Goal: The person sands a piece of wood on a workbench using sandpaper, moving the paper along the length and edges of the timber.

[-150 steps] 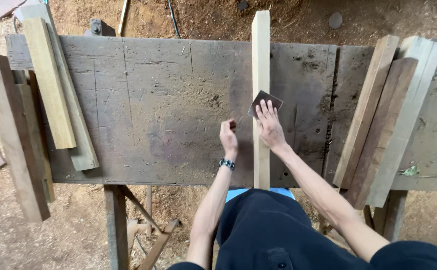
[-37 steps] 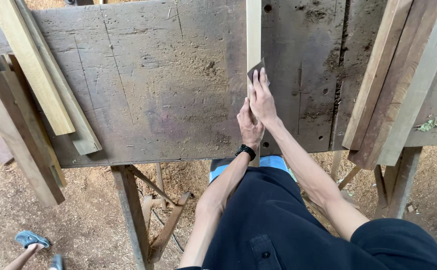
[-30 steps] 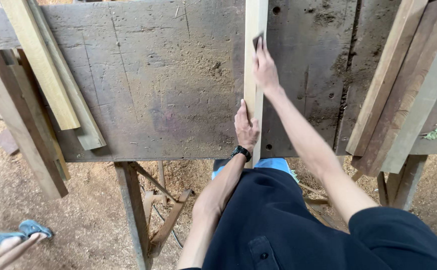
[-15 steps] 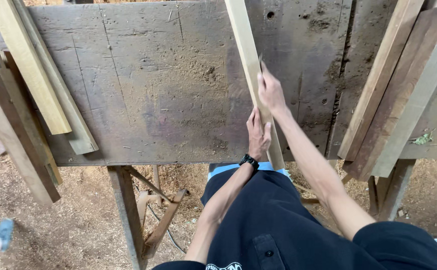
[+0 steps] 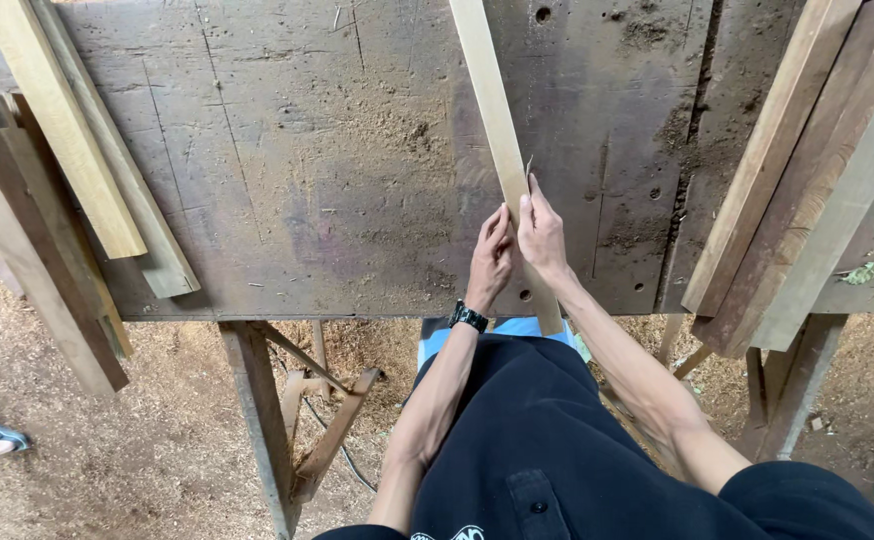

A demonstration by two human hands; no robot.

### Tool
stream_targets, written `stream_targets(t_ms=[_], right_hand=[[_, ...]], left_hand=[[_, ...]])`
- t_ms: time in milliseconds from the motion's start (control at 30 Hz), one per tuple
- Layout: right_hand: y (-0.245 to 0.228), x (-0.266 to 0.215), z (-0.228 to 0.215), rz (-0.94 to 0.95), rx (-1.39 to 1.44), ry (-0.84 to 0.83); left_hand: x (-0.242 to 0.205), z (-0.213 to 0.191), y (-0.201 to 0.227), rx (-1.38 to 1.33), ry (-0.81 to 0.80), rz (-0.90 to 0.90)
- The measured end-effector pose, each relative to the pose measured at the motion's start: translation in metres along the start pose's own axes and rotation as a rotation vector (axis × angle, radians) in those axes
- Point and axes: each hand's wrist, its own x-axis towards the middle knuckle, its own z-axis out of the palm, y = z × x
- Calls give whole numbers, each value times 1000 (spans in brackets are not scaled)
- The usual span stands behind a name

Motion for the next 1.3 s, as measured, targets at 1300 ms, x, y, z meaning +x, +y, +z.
stream_targets(t_ms=[1300], right_hand=[[6, 261, 62, -374, -180, 144]], left_hand=[[20, 32, 27, 386, 316, 103]])
